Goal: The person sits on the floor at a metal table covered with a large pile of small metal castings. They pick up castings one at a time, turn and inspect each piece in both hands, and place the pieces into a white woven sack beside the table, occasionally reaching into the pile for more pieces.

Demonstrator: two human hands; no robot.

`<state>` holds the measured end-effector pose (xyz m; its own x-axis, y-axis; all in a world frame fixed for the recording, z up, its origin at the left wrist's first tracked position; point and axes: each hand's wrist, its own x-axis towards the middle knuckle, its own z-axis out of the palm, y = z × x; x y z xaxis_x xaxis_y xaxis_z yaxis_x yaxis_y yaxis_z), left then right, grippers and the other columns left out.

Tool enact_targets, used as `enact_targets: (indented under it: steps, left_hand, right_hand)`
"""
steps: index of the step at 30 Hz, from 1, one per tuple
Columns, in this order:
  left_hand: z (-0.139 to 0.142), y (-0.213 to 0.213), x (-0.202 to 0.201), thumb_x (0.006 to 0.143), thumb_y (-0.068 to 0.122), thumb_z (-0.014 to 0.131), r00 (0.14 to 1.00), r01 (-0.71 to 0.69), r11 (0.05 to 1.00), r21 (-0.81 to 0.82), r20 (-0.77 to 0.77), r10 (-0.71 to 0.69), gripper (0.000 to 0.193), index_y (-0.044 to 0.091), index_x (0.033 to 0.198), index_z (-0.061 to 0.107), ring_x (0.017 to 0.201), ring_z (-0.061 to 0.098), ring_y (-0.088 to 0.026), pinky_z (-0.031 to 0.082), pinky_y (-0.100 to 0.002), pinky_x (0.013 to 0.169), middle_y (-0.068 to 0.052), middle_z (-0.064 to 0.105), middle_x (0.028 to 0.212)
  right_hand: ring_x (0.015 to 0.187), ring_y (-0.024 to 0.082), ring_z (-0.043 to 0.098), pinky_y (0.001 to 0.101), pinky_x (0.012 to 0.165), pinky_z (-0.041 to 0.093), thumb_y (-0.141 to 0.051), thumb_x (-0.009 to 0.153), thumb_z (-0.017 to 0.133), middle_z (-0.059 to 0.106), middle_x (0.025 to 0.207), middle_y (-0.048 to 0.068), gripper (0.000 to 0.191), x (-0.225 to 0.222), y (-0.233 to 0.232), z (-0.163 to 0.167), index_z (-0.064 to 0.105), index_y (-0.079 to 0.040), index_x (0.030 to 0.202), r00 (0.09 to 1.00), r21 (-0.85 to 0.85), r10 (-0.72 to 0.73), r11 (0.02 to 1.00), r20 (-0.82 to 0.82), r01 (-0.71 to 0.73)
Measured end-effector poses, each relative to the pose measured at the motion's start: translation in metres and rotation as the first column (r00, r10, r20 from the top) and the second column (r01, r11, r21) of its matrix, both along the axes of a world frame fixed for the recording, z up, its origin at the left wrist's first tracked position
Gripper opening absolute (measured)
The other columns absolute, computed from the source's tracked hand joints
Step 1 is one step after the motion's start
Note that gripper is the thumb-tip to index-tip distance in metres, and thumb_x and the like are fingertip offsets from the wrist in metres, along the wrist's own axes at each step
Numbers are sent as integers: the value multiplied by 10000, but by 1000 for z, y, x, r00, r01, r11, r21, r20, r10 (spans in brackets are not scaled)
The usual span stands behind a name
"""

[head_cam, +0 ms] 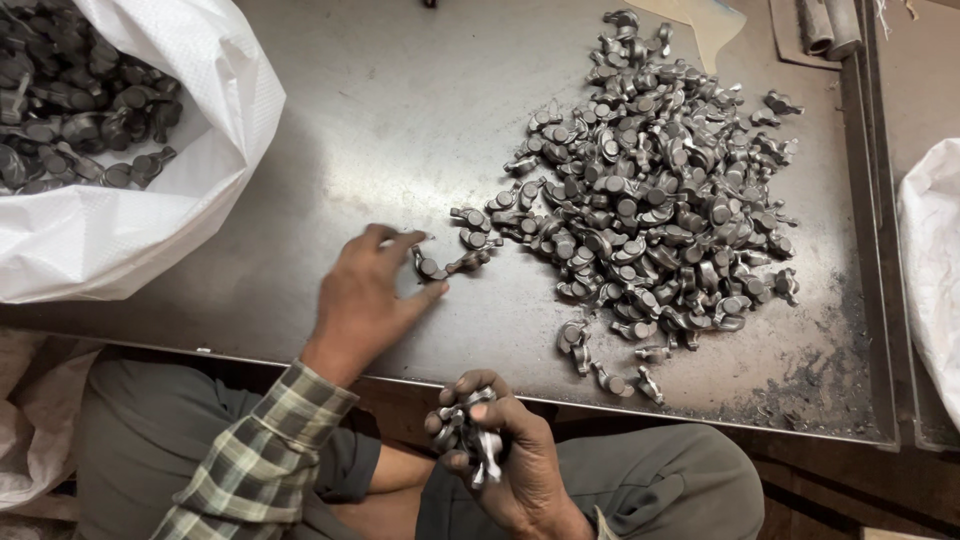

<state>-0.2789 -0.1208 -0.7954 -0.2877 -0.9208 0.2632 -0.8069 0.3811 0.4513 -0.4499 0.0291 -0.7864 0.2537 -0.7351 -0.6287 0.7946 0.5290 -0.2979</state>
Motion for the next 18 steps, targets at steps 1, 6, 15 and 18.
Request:
enact_targets:
  steps: [1,6,15,18]
  left_hand:
    - [-2,1,-2,712,361,831,995,97,974,-203,17,-95,512,124,1161,764,982,677,-284,576,-357,781,-151,720,1118]
    - [-5,2,-5,805,235,800,987,157,988,1,-43,-157,270,122,1049,767,931,667,-262,558,-395,793,-60,740,1036]
    - [4,24,-2,877,268,786,747,319,789,525,-652,132,273,62,1053,750,794,750,-138,597,-269,711,-62,799,914]
    - [3,32,-1,894,237,767,537,499,694,519,-814,222,291,11,1074,730,844,750,-125,579,-268,707,-80,804,926]
  right_hand:
    - [873,231,712,249,523,532,-98,776,646,653,991,107,290,1,-1,1,602,-62,1060,1000,12,1,1000,12,-1]
    - [842,223,691,221,482,495,-253,924,661,664,965,104,249,2,-4,3,618,-52,1065,999,30,-33,999,19,32]
    - [815,220,681,208,436,475,-372,996,616,651,912,101,320,-1,-3,2,608,-52,993,995,18,-72,997,66,71]
    - [817,223,684,208,431,479,-392,996,612,648,906,105,345,-3,-2,0,601,-47,991,995,3,-80,997,54,80]
